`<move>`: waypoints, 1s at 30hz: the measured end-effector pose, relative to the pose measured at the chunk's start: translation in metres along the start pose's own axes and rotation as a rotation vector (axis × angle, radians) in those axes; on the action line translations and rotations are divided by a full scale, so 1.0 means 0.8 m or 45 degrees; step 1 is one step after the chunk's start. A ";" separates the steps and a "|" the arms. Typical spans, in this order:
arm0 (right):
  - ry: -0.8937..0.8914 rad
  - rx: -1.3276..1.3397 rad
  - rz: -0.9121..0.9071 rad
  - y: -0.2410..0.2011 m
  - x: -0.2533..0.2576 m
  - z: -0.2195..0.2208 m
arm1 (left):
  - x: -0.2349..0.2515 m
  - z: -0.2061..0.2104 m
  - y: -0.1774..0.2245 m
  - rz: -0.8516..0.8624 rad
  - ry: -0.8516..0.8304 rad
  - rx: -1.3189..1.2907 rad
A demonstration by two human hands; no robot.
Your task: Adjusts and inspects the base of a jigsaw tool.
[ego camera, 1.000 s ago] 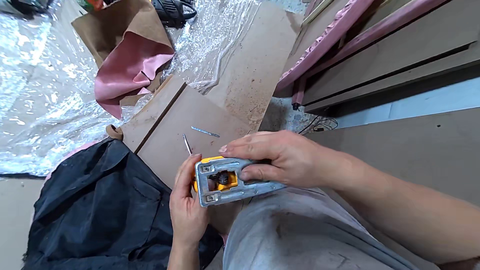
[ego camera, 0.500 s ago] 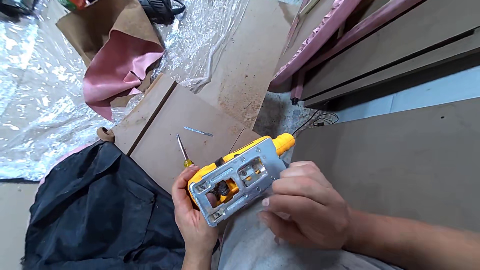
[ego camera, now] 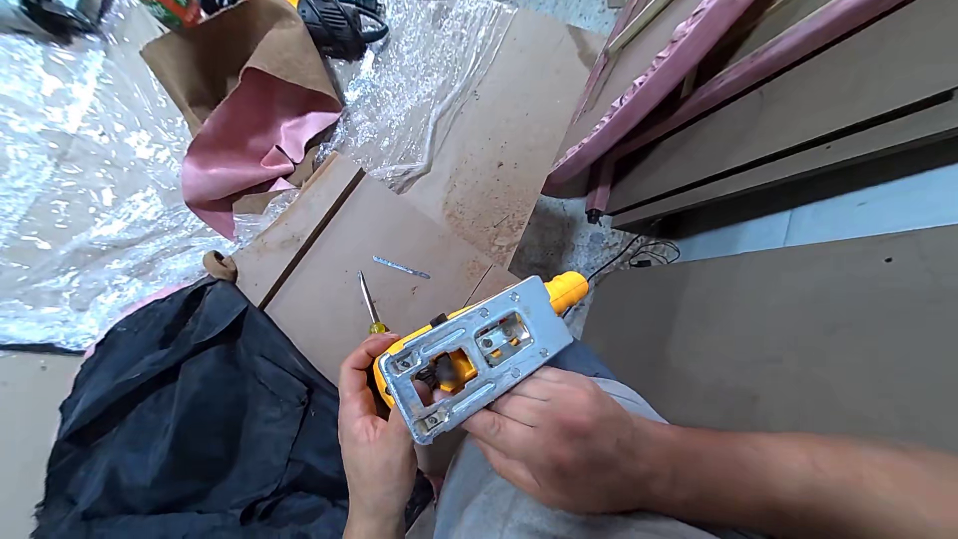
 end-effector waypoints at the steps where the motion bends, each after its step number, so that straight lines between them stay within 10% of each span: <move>1: -0.031 -0.044 -0.008 -0.001 0.001 0.004 | -0.002 0.001 0.000 -0.010 -0.010 -0.012; 30: 0.154 -0.101 -0.116 -0.006 -0.009 0.018 | 0.016 -0.009 0.014 -0.260 -0.262 -0.071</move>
Point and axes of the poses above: each hand's wrist, its own x-axis towards the middle knuckle, its own z-axis out of the palm, y = z × x, the point moved 7 cm from there along x, towards the middle knuckle, and after that the axes turned 6 degrees about y, right-handed, at the moved point
